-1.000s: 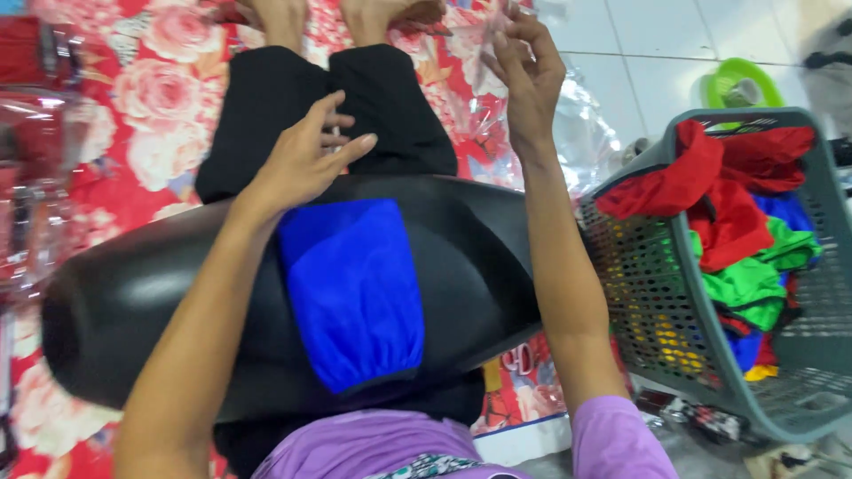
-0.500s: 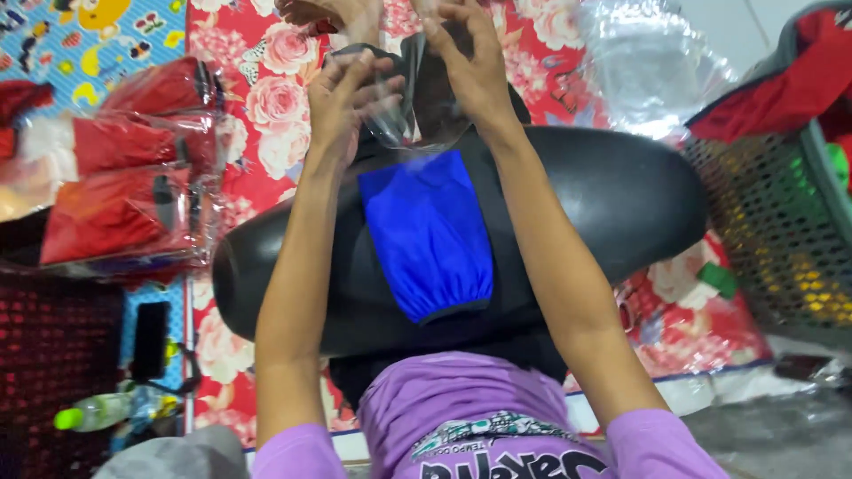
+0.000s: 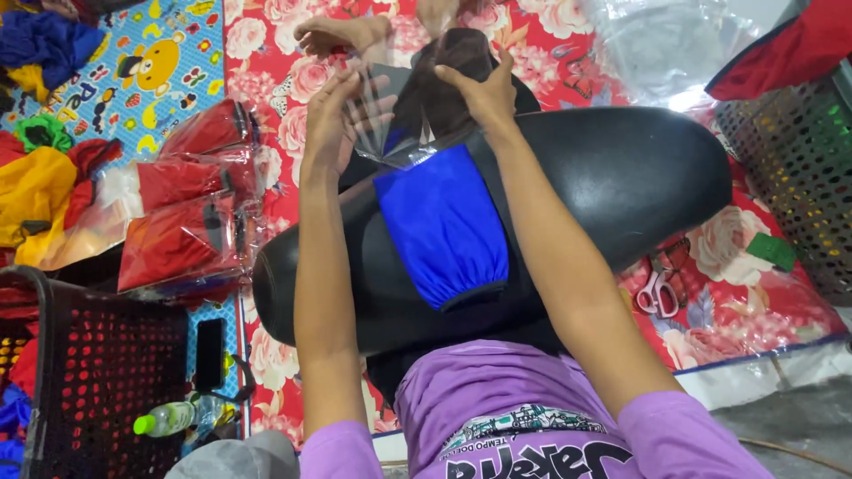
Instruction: Folding a blue fabric cover over a motorcycle seat mold and inserting it into a plastic bag for packaging.
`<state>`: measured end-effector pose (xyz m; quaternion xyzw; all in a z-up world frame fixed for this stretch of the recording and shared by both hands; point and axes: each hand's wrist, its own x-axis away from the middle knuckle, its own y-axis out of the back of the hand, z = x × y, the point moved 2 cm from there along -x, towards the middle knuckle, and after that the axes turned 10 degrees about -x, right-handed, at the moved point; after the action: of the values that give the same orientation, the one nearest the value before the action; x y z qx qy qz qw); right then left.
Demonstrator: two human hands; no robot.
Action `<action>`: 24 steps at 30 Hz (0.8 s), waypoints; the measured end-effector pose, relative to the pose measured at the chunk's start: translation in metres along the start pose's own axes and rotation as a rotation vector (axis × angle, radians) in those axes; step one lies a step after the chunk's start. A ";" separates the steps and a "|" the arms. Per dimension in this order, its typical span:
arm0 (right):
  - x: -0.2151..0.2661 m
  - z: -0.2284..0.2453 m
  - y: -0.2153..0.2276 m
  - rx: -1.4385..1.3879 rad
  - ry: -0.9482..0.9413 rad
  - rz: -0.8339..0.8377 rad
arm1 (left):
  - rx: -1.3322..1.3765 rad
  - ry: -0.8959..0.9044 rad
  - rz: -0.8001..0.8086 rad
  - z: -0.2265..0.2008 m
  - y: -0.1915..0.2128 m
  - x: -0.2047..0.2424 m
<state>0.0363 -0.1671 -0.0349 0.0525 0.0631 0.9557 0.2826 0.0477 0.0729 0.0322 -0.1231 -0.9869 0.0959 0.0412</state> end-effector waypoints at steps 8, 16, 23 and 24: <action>-0.020 -0.007 -0.006 -0.565 -0.052 0.045 | -0.207 -0.088 -0.075 -0.018 0.013 0.012; -0.052 -0.041 -0.016 -0.689 0.045 0.002 | -0.300 -0.015 0.060 0.009 0.033 0.002; -0.014 -0.005 0.000 -0.647 0.000 0.043 | -0.282 -0.101 -0.123 0.031 0.051 -0.030; -0.014 -0.005 -0.001 -0.639 0.002 0.051 | -0.273 -0.101 -0.131 0.023 0.047 -0.023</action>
<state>0.0477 -0.1744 -0.0407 -0.0382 -0.2412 0.9340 0.2608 0.0784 0.1081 -0.0012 -0.0582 -0.9975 -0.0359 -0.0193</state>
